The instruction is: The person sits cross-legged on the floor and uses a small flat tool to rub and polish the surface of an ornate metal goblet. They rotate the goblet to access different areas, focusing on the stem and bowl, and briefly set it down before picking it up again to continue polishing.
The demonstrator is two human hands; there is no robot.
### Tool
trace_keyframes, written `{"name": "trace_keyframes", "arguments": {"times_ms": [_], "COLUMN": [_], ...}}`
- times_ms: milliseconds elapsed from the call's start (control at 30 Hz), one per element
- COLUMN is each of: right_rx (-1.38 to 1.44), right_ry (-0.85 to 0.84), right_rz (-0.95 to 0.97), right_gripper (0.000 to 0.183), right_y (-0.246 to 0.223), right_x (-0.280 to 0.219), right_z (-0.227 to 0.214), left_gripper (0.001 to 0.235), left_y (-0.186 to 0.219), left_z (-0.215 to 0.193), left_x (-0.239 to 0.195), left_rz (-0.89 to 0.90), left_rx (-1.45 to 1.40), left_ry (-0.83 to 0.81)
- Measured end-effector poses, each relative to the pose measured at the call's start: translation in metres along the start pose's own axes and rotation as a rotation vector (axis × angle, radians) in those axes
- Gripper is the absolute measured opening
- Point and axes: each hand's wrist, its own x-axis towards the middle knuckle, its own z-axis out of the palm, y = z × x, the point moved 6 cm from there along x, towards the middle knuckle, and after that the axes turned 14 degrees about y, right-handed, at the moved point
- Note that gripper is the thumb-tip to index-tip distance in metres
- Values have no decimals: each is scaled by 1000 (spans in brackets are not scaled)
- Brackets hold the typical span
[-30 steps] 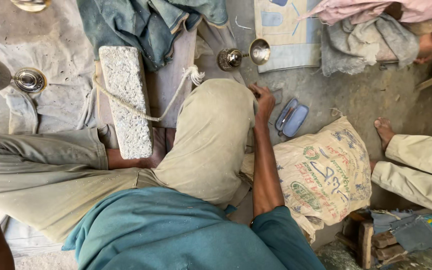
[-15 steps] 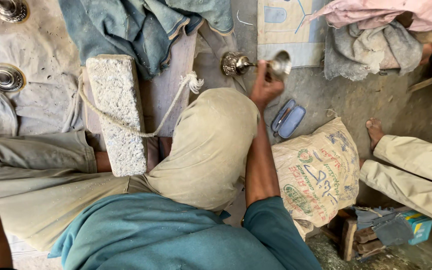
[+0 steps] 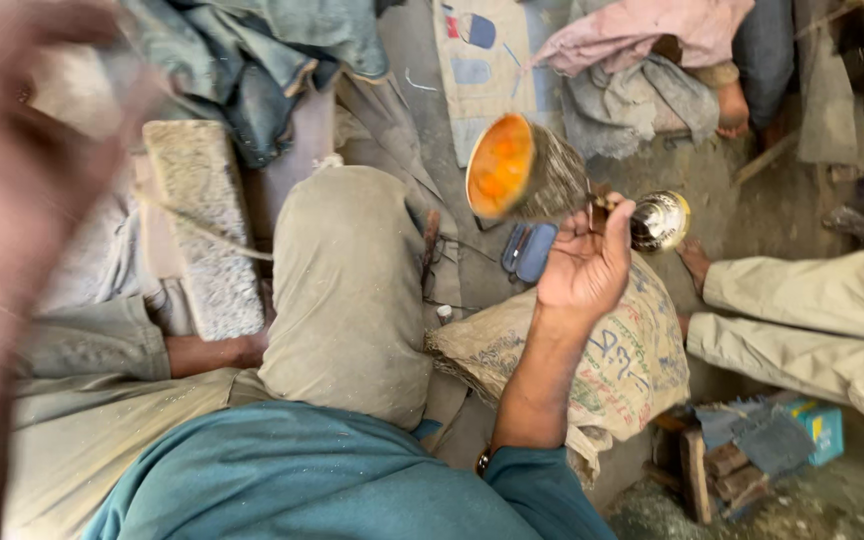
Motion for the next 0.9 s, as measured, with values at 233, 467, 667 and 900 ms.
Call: {"name": "trace_keyframes", "arguments": {"times_ms": [233, 467, 667, 900], "right_rx": [-102, -598, -815, -800], "right_ry": [-257, -420, -682, -549], "right_rz": [-56, -125, -379, -475], "right_gripper": [17, 15, 18, 35], "right_y": [12, 41, -9, 41], "right_x": [-78, -118, -160, -204], "right_z": [28, 48, 43, -6], "left_gripper": [91, 80, 72, 66], "left_y": [35, 3, -36, -52], "left_z": [70, 35, 21, 36], "left_x": [-116, -172, -235, -256], "left_rz": [161, -467, -959, -1149], "left_rx": [47, -400, -550, -774], "left_ry": [-345, -246, 2, -31]}}
